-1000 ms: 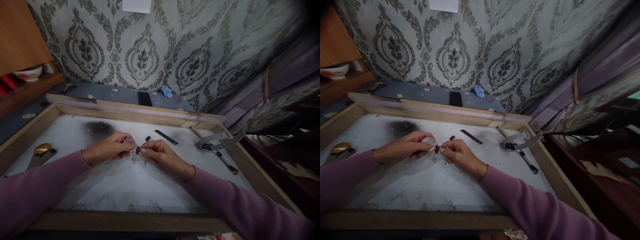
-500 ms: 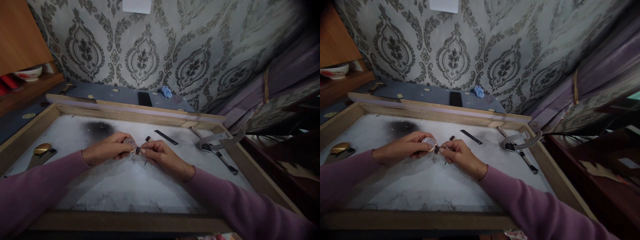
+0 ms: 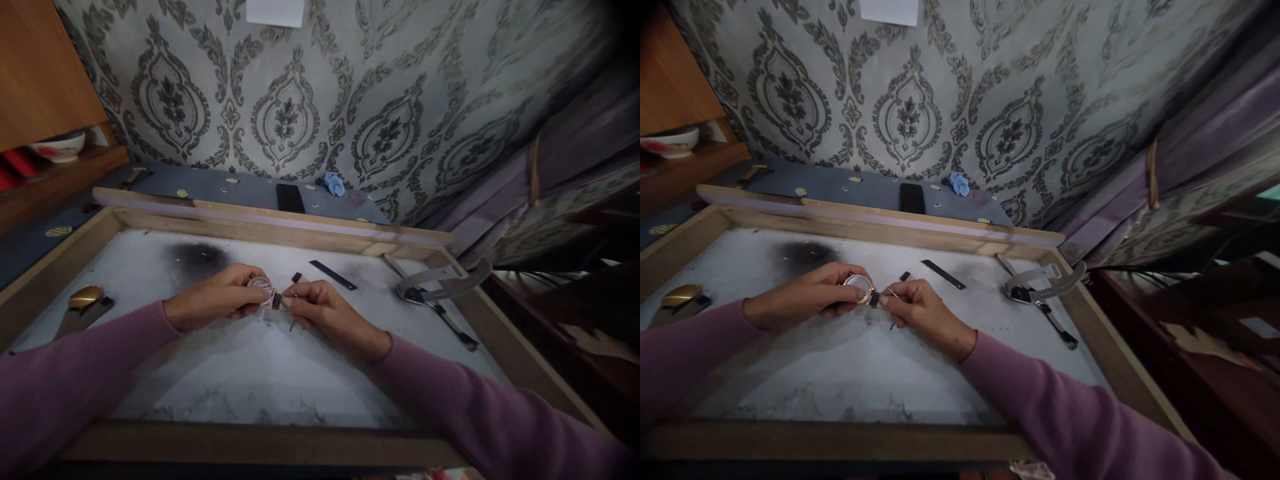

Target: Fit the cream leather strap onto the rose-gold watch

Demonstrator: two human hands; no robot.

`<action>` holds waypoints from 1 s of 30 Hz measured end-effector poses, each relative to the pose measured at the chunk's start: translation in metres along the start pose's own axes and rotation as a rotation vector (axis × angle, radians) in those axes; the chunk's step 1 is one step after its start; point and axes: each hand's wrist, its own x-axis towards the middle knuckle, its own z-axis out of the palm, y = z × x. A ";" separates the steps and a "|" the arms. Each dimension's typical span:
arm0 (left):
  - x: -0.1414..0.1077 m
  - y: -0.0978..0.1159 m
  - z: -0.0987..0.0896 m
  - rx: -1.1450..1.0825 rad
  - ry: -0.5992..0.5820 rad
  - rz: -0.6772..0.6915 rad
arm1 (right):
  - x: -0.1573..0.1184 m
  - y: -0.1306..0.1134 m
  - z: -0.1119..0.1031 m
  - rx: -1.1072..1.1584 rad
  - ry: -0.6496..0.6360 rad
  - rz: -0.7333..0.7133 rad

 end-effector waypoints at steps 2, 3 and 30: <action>0.000 0.000 0.000 0.004 0.000 -0.002 | 0.000 0.000 0.000 0.003 -0.003 0.005; 0.000 0.000 0.000 0.005 -0.002 -0.003 | 0.000 0.001 0.000 0.004 -0.003 0.003; -0.001 0.002 0.000 0.021 -0.009 0.008 | 0.002 0.001 0.000 0.017 -0.003 -0.002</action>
